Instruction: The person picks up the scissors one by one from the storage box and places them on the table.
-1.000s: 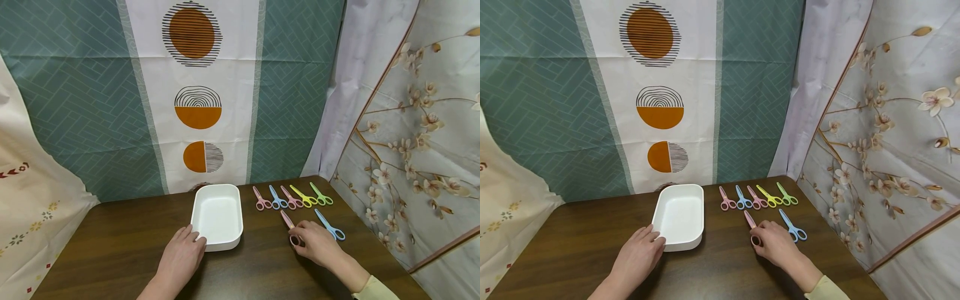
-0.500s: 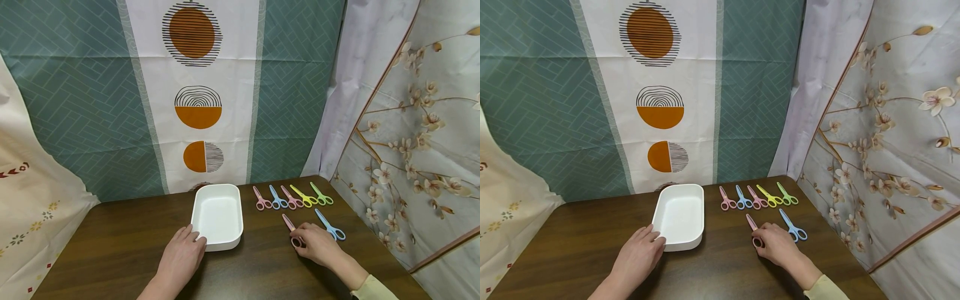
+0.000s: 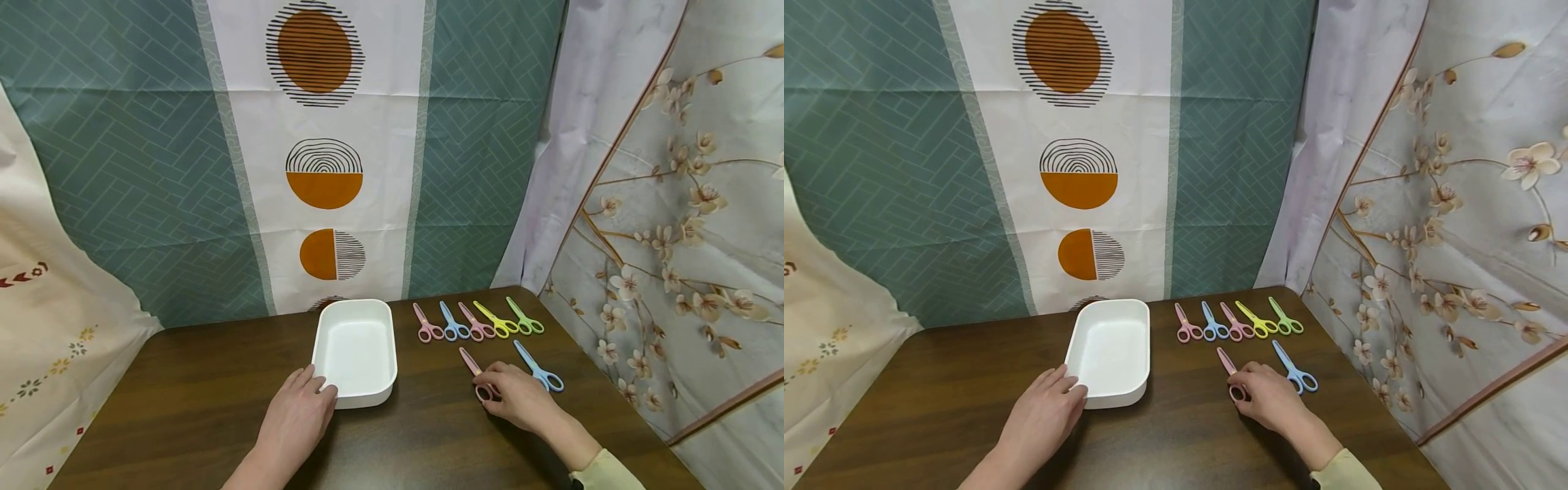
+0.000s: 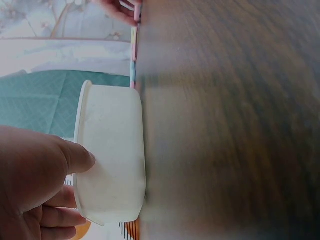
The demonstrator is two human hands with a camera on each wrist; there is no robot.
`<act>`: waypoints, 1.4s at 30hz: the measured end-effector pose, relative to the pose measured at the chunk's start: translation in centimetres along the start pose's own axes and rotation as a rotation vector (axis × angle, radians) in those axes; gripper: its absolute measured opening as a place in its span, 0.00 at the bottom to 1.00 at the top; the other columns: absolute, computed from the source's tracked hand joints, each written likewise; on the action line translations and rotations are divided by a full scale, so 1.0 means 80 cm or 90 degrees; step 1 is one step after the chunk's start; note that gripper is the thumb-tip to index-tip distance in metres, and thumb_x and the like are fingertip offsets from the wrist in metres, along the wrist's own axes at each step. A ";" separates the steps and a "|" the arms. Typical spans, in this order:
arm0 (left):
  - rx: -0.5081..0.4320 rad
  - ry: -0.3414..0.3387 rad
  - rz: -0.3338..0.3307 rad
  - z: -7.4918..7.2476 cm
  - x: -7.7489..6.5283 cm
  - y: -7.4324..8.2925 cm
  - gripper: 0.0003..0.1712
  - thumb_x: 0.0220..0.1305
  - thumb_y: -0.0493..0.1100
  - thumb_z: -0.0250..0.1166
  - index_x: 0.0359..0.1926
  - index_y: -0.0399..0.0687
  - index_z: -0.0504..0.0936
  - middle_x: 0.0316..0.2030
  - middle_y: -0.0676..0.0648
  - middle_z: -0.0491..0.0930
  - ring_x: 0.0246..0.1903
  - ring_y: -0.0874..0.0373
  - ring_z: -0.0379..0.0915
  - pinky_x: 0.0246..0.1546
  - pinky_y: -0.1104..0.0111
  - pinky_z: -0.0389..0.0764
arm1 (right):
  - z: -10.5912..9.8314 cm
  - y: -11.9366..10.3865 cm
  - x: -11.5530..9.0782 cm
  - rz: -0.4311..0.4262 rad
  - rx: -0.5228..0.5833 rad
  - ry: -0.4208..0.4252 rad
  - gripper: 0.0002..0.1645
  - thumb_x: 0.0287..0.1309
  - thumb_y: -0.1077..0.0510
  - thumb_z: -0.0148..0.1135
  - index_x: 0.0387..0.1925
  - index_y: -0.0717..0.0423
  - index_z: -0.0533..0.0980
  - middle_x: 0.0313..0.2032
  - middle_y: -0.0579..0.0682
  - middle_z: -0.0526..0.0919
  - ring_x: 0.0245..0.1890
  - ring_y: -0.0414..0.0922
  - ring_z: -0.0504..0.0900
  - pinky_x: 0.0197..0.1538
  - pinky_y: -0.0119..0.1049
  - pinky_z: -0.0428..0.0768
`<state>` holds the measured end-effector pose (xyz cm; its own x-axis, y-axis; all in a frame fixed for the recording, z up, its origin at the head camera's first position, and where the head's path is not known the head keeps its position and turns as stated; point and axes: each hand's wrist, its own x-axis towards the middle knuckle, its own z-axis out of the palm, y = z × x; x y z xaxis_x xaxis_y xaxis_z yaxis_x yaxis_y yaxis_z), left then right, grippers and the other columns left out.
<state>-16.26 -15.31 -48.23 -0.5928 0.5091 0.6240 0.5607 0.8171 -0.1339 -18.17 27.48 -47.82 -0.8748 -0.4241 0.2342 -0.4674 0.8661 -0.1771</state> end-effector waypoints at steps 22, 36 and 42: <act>0.001 -0.010 -0.004 -0.001 0.000 0.001 0.16 0.50 0.35 0.84 0.28 0.48 0.82 0.33 0.42 0.88 0.52 0.35 0.87 0.57 0.45 0.87 | 0.007 0.002 -0.009 0.059 0.066 0.009 0.27 0.58 0.53 0.84 0.59 0.46 0.88 0.58 0.47 0.84 0.55 0.51 0.83 0.48 0.50 0.86; 0.002 -0.023 -0.006 -0.002 0.003 0.001 0.16 0.50 0.36 0.85 0.29 0.49 0.83 0.34 0.42 0.89 0.52 0.35 0.87 0.58 0.44 0.87 | 0.002 -0.004 -0.027 -0.033 -0.005 0.090 0.21 0.65 0.49 0.80 0.56 0.50 0.89 0.58 0.48 0.89 0.56 0.50 0.89 0.57 0.55 0.88; 0.001 -0.016 -0.007 -0.002 0.002 0.002 0.16 0.50 0.36 0.85 0.29 0.48 0.83 0.33 0.42 0.89 0.52 0.35 0.88 0.58 0.45 0.87 | 0.002 -0.005 -0.033 -0.036 0.008 0.021 0.23 0.70 0.47 0.76 0.60 0.53 0.88 0.63 0.52 0.88 0.63 0.54 0.86 0.64 0.57 0.85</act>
<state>-16.19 -15.14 -48.06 -0.6140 0.5066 0.6053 0.5526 0.8234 -0.1286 -15.71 28.20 -48.50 -0.8423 -0.4635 0.2751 -0.5178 0.8376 -0.1740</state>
